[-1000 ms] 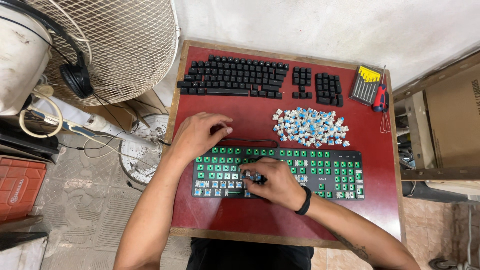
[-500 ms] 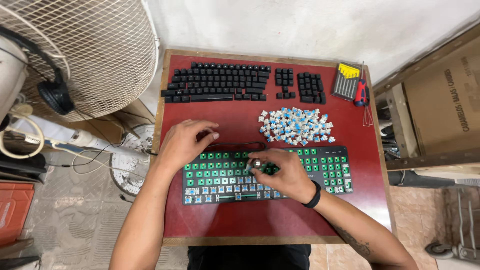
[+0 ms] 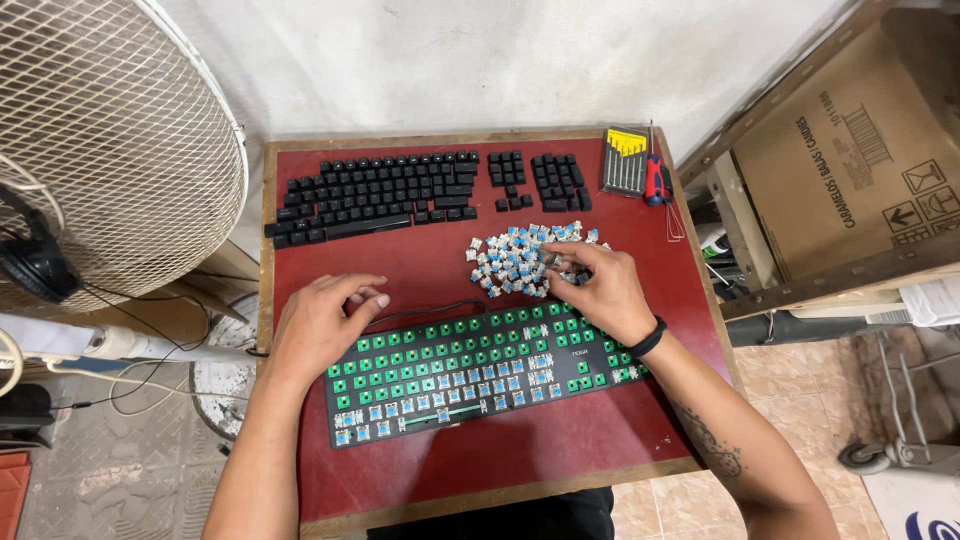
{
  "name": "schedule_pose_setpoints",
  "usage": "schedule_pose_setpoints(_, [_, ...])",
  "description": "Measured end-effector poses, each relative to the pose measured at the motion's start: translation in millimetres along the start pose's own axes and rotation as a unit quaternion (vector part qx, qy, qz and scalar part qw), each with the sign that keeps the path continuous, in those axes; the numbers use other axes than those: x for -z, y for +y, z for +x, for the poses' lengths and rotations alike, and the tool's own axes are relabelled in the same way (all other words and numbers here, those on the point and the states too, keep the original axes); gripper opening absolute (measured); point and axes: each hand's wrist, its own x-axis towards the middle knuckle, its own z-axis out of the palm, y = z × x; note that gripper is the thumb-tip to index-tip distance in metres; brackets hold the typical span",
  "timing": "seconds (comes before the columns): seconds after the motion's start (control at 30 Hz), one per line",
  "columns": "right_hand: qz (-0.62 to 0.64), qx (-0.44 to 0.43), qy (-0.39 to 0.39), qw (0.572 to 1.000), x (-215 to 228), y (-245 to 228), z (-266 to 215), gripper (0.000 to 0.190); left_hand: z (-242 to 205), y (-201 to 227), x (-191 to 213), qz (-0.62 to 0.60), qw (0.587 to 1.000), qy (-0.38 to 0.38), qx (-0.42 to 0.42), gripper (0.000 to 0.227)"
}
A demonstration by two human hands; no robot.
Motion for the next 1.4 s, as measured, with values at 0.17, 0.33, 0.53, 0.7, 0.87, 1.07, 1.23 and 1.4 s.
schedule_pose_setpoints(0.17, [-0.021, 0.007, -0.015, 1.0, 9, 0, 8, 0.041, 0, -2, 0, 0.003, 1.0, 0.007, -0.007, 0.029])
schedule_pose_setpoints(0.33, [-0.003, -0.01, -0.024, 1.0, 28, -21, 11, 0.044, 1, -3, -1, -0.001, 1.0, 0.01, -0.013, 0.028])
schedule_pose_setpoints(0.53, [0.008, 0.005, -0.058, 0.998, 39, -31, 14, 0.043, 1, -3, -3, -0.005, 1.0, 0.017, -0.011, 0.028])
schedule_pose_setpoints(0.7, [0.007, 0.013, -0.035, 0.999, 41, -37, 10, 0.048, 0, -1, -1, -0.007, 1.0, 0.016, -0.009, 0.028])
schedule_pose_setpoints(0.87, [0.022, -0.007, 0.004, 1.0, 50, 1, -7, 0.05, 0, -4, -1, -0.004, 1.0, 0.019, -0.014, 0.028])
schedule_pose_setpoints(1.07, [0.122, -0.091, 0.086, 0.985, 57, 43, -47, 0.05, -2, 13, 6, 0.023, 0.999, -0.019, 0.045, 0.027])
schedule_pose_setpoints(1.23, [0.314, -0.173, 0.143, 0.922, 47, 70, -76, 0.047, -2, 14, 3, 0.031, 0.997, -0.03, 0.057, 0.027])
schedule_pose_setpoints(1.4, [0.402, -0.197, 0.163, 0.879, 45, 73, -86, 0.046, -5, 16, 1, 0.057, 0.994, -0.05, 0.079, 0.027])
